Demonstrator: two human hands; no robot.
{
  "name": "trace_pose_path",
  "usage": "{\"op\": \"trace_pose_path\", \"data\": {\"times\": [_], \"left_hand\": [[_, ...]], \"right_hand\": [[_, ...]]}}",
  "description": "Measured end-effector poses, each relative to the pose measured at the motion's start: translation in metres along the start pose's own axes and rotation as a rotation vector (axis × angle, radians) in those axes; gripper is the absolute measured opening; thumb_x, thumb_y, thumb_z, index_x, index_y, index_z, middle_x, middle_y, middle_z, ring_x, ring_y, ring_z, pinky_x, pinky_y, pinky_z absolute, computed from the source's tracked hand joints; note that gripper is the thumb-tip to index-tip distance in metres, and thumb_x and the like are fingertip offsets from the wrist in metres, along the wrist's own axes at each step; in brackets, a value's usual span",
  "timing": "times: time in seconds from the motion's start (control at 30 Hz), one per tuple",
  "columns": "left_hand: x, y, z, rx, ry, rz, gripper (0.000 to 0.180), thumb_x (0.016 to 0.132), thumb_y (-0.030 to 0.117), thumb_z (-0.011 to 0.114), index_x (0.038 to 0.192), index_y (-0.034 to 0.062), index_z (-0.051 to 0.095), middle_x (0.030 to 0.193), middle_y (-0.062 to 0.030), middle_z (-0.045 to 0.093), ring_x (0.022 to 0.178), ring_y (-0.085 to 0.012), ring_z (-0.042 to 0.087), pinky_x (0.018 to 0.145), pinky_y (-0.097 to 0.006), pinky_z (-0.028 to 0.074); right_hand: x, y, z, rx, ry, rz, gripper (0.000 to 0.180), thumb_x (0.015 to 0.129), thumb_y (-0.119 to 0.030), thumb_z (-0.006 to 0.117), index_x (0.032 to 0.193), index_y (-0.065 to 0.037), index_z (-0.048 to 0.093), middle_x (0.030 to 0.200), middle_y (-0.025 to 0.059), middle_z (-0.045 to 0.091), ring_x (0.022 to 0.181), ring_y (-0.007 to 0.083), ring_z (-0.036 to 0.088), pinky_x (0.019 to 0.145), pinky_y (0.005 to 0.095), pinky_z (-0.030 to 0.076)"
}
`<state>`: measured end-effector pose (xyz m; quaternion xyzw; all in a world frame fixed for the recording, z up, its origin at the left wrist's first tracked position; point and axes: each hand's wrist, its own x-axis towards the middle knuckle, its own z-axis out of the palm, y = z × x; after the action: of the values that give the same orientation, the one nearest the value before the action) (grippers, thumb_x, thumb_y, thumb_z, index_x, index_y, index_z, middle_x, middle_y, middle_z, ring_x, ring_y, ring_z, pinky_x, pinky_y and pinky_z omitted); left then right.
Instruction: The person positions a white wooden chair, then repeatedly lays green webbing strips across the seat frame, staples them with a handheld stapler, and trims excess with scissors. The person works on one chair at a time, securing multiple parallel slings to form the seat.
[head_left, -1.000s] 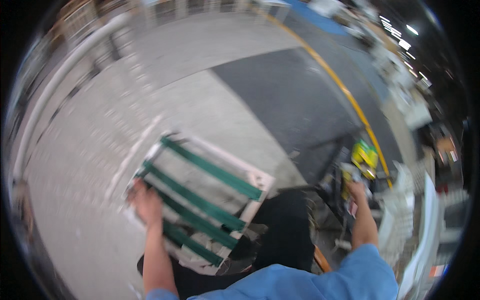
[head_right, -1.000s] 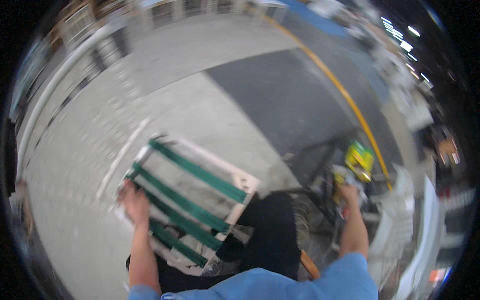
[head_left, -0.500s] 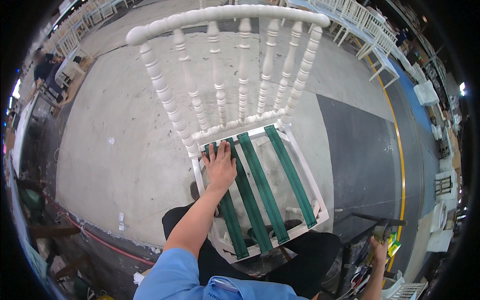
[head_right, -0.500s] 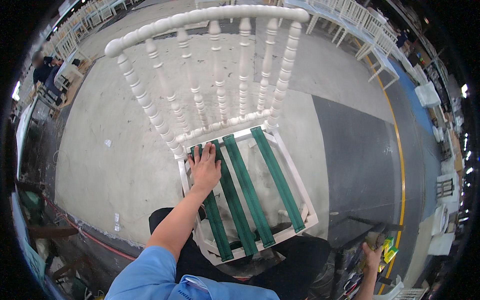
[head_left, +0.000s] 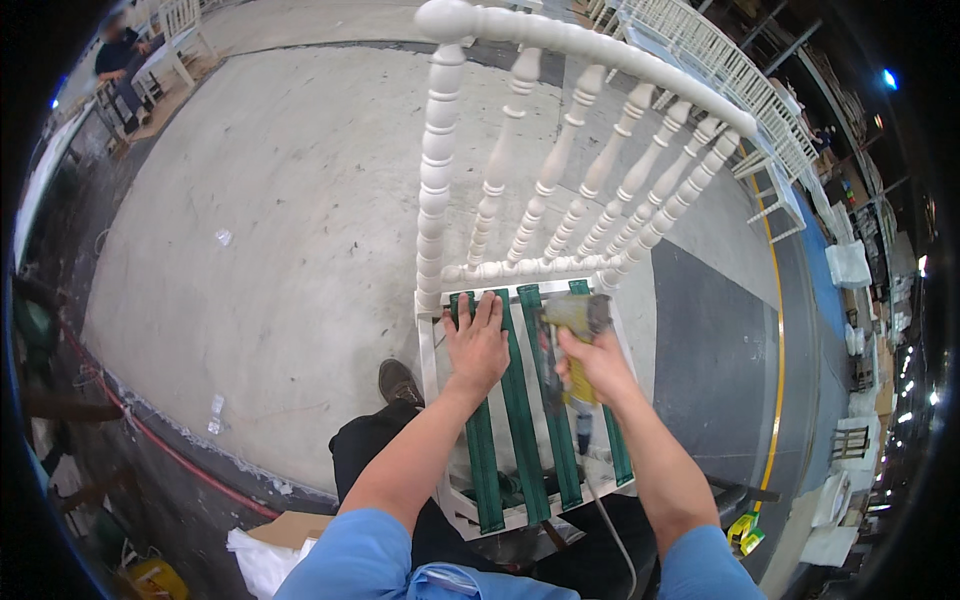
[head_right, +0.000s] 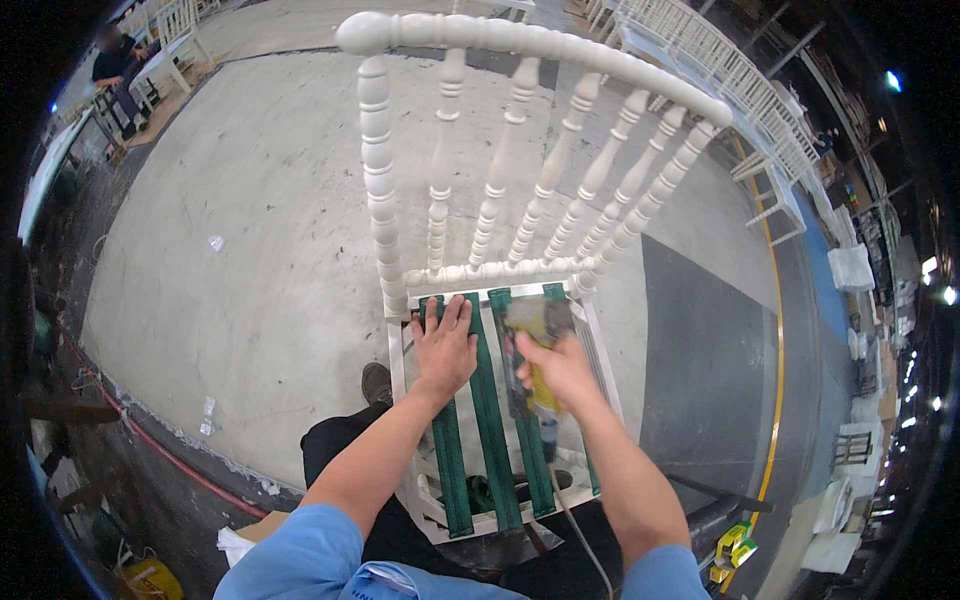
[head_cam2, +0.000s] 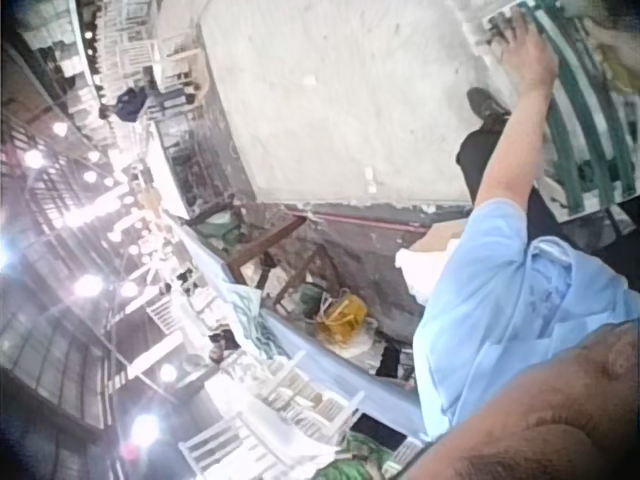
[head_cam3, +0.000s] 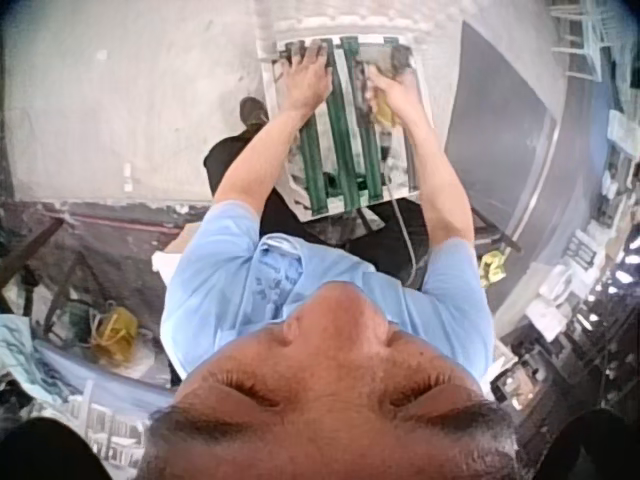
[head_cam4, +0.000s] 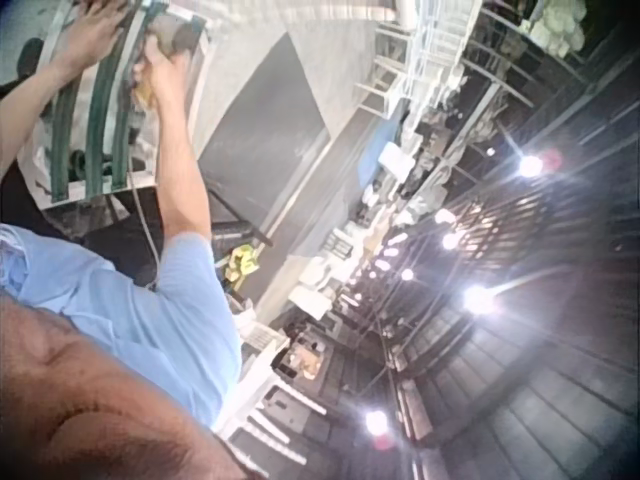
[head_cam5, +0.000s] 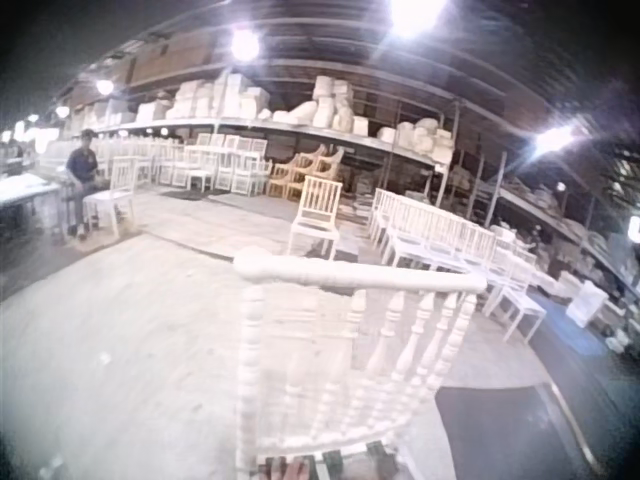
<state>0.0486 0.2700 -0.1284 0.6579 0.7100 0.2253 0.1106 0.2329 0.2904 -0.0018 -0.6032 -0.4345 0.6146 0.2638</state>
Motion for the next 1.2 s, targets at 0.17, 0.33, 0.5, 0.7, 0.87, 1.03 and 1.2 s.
{"op": "trace_pose_path", "data": {"times": [0.17, 0.33, 0.5, 0.7, 0.87, 1.03, 1.2], "left_hand": [[0.001, -0.004, -0.002, -0.064, 0.016, -0.011, 0.064, 0.089, 0.022, 0.074, 0.150, 0.0103, 0.058, 0.158, -0.0058, 0.050, 0.151, -0.0411, 0.038, 0.122, -0.068, 0.028], [0.002, -0.003, -0.002, -0.058, 0.072, -0.016, 0.064, 0.088, 0.022, 0.074, 0.149, 0.0101, 0.059, 0.158, -0.0055, 0.051, 0.151, -0.0406, 0.039, 0.122, -0.067, 0.029], [0.002, -0.003, -0.001, -0.076, 0.013, -0.040, 0.062, 0.088, 0.021, 0.073, 0.149, 0.0102, 0.060, 0.157, -0.0046, 0.052, 0.151, -0.0406, 0.039, 0.121, -0.067, 0.030], [0.002, -0.003, -0.004, -0.169, -0.027, -0.078, 0.052, 0.093, 0.021, 0.070, 0.140, -0.0001, 0.064, 0.158, -0.0156, 0.049, 0.155, -0.0422, 0.034, 0.125, -0.063, 0.025], [0.004, -0.007, -0.003, -0.228, 0.167, -0.081, 0.039, 0.088, 0.015, 0.076, 0.115, -0.0109, 0.068, 0.156, -0.0307, 0.042, 0.151, -0.0505, 0.034, 0.126, -0.059, 0.028], [0.006, -0.007, 0.003, -0.200, 0.113, -0.137, 0.032, 0.090, 0.013, 0.073, 0.110, -0.0114, 0.070, 0.163, -0.0283, 0.037, 0.156, -0.0486, 0.029, 0.127, -0.057, 0.027], [0.008, -0.009, 0.007, -0.158, 0.031, -0.152, 0.028, 0.088, 0.013, 0.075, 0.103, -0.0101, 0.071, 0.162, -0.0288, 0.039, 0.155, -0.0510, 0.030, 0.128, -0.058, 0.026]], "right_hand": [[0.051, 0.011, 0.040, -0.092, -0.021, -0.112, 0.026, 0.101, -0.027, 0.077, 0.104, -0.001, 0.072, 0.081, 0.0021, 0.069, 0.056, 0.0116, 0.062, 0.047, 0.0281, 0.050], [0.067, 0.021, 0.049, -0.171, 0.025, -0.100, 0.027, 0.100, -0.026, 0.078, 0.099, 0.000, 0.073, 0.074, 0.0025, 0.067, 0.052, 0.0108, 0.061, 0.045, 0.0280, 0.047], [0.073, 0.026, 0.055, -0.185, 0.075, -0.115, 0.026, 0.100, -0.025, 0.077, 0.095, 0.000, 0.071, 0.069, 0.0022, 0.066, 0.050, 0.0110, 0.060, 0.043, 0.0288, 0.045], [0.072, 0.024, 0.052, -0.268, 0.074, -0.106, 0.029, 0.100, -0.027, 0.078, 0.092, 0.000, 0.070, 0.065, 0.0029, 0.064, 0.048, 0.0118, 0.059, 0.042, 0.0292, 0.045], [0.068, 0.027, 0.053, -0.195, 0.040, -0.151, 0.032, 0.099, -0.029, 0.079, 0.091, 0.000, 0.070, 0.066, 0.0027, 0.065, 0.049, 0.0116, 0.059, 0.043, 0.0282, 0.046], [0.072, 0.027, 0.061, -0.227, 0.037, -0.128, 0.030, 0.099, -0.028, 0.079, 0.092, 0.000, 0.070, 0.067, 0.0024, 0.065, 0.049, 0.0115, 0.059, 0.044, 0.0286, 0.045], [0.071, 0.023, 0.064, -0.219, 0.024, -0.111, 0.028, 0.100, -0.025, 0.078, 0.092, 0.001, 0.070, 0.069, 0.0026, 0.065, 0.049, 0.0118, 0.058, 0.044, 0.0294, 0.044]]}}
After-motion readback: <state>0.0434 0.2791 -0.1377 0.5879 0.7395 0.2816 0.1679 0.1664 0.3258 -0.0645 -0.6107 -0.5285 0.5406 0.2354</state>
